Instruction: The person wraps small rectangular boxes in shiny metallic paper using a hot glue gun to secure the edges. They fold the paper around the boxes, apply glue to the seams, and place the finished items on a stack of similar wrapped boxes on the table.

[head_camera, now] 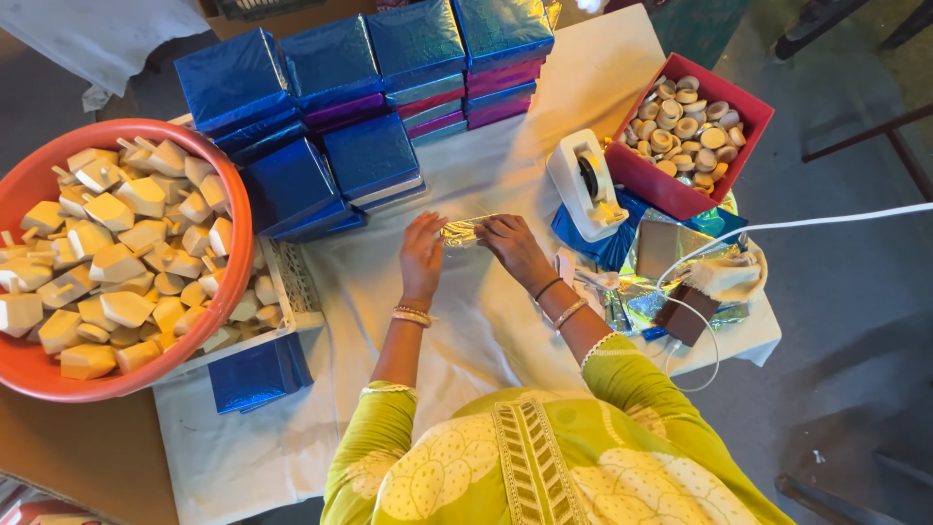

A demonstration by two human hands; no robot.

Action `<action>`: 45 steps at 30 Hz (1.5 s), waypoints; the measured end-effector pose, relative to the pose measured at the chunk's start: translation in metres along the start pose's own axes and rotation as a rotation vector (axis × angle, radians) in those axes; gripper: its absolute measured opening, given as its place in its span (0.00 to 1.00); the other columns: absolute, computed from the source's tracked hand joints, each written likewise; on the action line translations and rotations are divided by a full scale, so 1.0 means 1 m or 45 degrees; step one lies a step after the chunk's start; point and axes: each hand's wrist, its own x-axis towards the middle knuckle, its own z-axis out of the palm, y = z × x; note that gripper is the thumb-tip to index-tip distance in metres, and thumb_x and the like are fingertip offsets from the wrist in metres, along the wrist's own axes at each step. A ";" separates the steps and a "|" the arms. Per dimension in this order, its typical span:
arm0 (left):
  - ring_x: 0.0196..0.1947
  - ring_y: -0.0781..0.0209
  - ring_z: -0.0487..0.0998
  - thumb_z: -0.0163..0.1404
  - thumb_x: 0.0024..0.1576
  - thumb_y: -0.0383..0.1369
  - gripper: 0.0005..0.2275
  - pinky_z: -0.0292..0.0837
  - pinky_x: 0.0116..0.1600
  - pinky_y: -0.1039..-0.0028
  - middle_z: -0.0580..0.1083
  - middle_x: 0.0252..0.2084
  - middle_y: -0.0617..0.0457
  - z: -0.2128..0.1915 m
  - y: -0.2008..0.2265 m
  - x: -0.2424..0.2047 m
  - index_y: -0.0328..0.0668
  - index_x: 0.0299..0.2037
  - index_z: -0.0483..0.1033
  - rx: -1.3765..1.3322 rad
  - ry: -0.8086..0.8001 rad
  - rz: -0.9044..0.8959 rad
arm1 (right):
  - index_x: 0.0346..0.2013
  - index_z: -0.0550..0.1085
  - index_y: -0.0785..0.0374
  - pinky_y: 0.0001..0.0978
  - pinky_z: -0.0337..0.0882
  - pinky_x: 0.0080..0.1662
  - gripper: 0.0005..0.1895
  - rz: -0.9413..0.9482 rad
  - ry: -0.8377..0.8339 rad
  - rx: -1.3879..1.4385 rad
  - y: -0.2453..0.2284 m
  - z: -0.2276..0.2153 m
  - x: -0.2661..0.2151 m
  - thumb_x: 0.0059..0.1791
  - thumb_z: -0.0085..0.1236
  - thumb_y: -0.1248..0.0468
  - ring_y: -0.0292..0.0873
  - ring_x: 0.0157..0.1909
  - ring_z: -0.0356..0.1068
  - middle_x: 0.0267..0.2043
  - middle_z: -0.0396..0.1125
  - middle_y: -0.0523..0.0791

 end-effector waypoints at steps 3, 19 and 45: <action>0.70 0.43 0.63 0.50 0.57 0.22 0.18 0.59 0.71 0.59 0.70 0.64 0.43 0.002 0.007 0.005 0.36 0.59 0.74 0.377 -0.303 0.260 | 0.46 0.77 0.64 0.41 0.67 0.56 0.13 0.014 0.042 0.016 -0.002 0.000 0.000 0.47 0.64 0.65 0.48 0.55 0.68 0.50 0.71 0.46; 0.71 0.47 0.64 0.49 0.58 0.21 0.20 0.58 0.74 0.60 0.69 0.67 0.47 0.012 -0.030 -0.005 0.41 0.61 0.73 0.599 -0.416 0.539 | 0.38 0.74 0.63 0.42 0.67 0.54 0.11 0.049 0.053 -0.035 -0.012 -0.008 0.004 0.46 0.67 0.63 0.49 0.52 0.67 0.43 0.67 0.46; 0.69 0.42 0.63 0.48 0.47 0.12 0.31 0.60 0.72 0.58 0.69 0.66 0.44 0.015 -0.016 -0.010 0.51 0.62 0.75 0.592 -0.420 0.453 | 0.50 0.73 0.62 0.49 0.62 0.60 0.14 0.715 0.529 -0.088 0.075 -0.039 -0.088 0.49 0.58 0.68 0.58 0.58 0.60 0.53 0.63 0.53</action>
